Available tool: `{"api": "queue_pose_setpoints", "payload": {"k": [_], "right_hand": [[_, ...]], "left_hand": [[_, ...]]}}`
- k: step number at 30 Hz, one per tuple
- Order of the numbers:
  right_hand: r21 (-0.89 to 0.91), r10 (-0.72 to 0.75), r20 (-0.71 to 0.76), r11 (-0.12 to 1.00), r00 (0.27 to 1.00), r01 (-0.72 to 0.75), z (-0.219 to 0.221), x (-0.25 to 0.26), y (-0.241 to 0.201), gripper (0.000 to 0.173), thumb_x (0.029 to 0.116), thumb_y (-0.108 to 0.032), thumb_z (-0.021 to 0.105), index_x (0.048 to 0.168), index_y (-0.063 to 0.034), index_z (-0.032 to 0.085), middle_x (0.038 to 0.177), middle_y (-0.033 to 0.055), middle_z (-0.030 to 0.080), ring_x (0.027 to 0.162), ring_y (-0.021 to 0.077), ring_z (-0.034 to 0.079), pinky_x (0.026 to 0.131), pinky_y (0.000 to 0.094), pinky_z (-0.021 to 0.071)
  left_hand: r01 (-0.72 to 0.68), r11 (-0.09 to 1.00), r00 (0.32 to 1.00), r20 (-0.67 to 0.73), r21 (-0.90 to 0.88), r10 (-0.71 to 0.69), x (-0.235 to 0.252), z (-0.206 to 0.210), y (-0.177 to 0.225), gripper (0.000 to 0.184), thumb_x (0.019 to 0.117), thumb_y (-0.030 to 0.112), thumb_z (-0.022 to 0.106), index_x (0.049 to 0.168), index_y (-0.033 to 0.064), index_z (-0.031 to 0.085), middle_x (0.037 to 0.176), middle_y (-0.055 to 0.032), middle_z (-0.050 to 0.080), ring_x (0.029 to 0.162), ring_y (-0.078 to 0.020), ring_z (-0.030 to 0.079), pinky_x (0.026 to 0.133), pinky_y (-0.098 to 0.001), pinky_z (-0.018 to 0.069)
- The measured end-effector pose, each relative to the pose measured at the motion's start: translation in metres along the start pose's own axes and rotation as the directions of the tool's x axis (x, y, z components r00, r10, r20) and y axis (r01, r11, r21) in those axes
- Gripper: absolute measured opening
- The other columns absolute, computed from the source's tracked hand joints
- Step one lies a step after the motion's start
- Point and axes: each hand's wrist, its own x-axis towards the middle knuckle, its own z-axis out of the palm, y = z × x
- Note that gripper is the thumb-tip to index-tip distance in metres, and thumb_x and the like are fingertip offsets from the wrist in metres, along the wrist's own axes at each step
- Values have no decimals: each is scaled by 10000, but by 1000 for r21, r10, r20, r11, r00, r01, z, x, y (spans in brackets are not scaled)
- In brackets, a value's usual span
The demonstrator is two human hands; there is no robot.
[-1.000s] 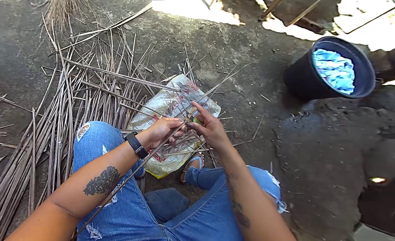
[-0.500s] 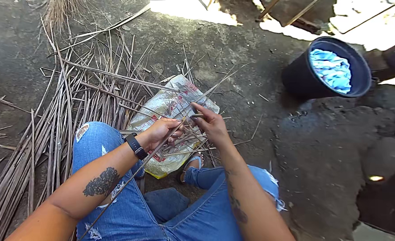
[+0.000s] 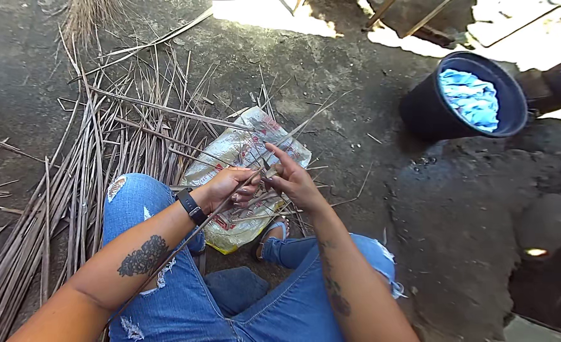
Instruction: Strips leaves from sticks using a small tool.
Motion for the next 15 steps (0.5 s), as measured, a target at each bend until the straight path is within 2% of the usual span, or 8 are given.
{"api": "queue_pose_setpoints", "payload": {"k": [3,5,11,15], "right_hand": [[29,-22,63,999,998,20,-2,-1,-1,812,974,-15,565,1648,-254,179,871,45,673,648,73,607,594,217,519],[34,-32,45,999,998,31,0,-1,-1,839,967,10,557,1652,-253,149,930,47,695,684,72,630,626,220,533],[-175,-101,-104,981,989,82,3,0,1,722,956,3,592,1596,-250,377,813,77,609,589,116,551,522,254,477],[-237,-141,-133,966,981,107,1,0,3,641,963,15,599,1549,-207,465,894,94,665,622,117,595,568,265,524]], "left_hand": [[-17,1000,1000,1,0,17,-1,1,-1,433,1125,239,219,810,131,494,553,72,378,410,-5,352,402,-138,327],[-33,999,999,-14,-12,33,-3,4,-3,430,1131,253,229,816,129,494,554,73,367,407,5,337,398,-128,306],[-13,999,1000,-12,-31,12,-4,5,-3,401,1126,235,247,827,127,491,566,67,375,399,10,326,385,-116,294],[-7,999,1000,-18,-35,7,-4,5,-3,393,1127,227,249,831,126,487,574,66,378,403,11,324,385,-115,291]]}}
